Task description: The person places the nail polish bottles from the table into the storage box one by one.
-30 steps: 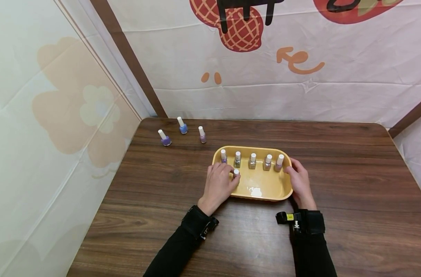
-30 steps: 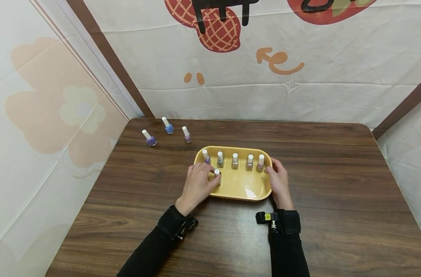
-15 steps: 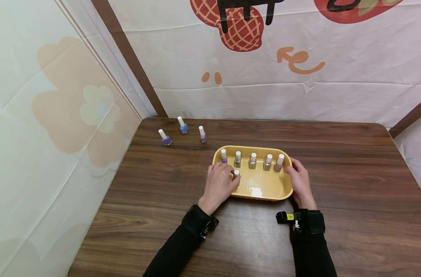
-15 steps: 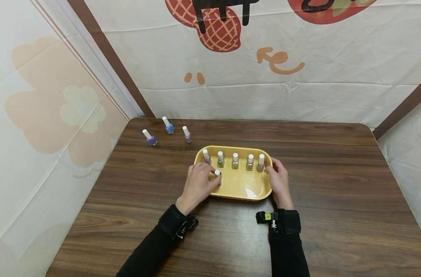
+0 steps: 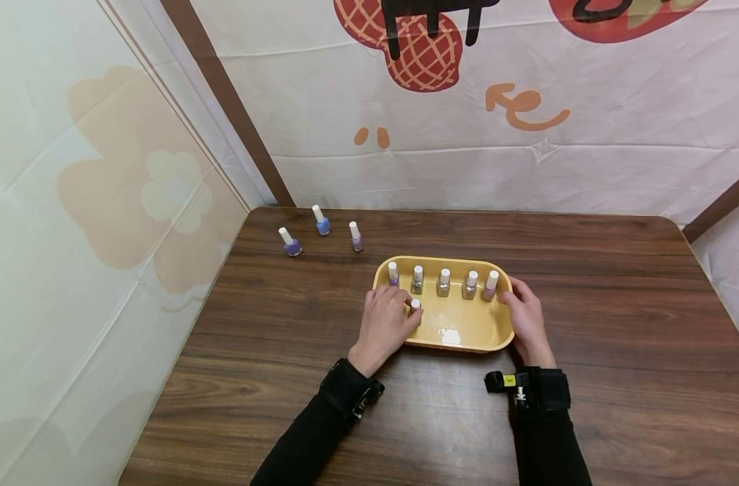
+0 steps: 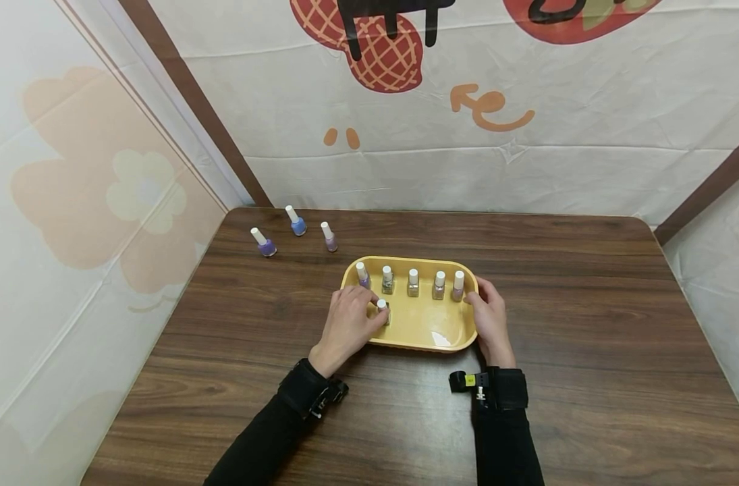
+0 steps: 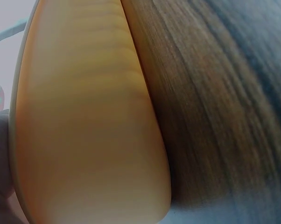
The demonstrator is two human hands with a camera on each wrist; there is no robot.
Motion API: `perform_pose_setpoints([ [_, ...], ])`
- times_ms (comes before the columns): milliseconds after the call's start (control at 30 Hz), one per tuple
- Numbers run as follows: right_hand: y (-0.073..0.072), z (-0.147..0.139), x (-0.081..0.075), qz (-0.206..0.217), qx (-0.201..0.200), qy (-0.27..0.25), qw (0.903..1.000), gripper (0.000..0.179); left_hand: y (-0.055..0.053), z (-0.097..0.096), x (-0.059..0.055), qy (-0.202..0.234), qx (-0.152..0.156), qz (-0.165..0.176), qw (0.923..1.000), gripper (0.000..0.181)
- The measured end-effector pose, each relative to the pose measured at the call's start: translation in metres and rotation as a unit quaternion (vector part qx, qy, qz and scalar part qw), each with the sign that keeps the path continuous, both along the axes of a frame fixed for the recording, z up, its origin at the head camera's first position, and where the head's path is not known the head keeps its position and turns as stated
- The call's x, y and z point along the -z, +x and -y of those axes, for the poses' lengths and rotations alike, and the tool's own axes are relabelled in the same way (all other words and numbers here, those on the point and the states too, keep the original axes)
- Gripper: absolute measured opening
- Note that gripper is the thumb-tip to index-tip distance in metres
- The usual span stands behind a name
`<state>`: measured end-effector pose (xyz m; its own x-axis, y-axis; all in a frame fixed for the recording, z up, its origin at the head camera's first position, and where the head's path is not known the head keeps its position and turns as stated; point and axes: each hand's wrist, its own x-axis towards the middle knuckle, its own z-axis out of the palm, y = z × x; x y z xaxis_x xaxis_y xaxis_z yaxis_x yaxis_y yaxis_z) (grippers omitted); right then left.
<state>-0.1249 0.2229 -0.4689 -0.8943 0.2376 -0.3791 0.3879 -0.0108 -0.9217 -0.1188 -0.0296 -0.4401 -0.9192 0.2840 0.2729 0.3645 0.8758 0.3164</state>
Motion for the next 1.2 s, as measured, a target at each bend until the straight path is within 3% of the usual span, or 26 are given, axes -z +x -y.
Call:
perform_pose_setpoints([
  [333, 0.0005, 0.0005, -0.0013, 0.010, 0.003, -0.003, 0.9999, 0.052, 0.0012, 0.0001, -0.0013, -0.008, -0.005, 0.014, 0.9999, 0.019],
  [1200, 0.0008, 0.0011, -0.0038, 0.008, 0.003, -0.005, 0.9999, 0.052, 0.0016, 0.0020, -0.0014, -0.007, 0.002, 0.011, 0.9999, 0.027],
])
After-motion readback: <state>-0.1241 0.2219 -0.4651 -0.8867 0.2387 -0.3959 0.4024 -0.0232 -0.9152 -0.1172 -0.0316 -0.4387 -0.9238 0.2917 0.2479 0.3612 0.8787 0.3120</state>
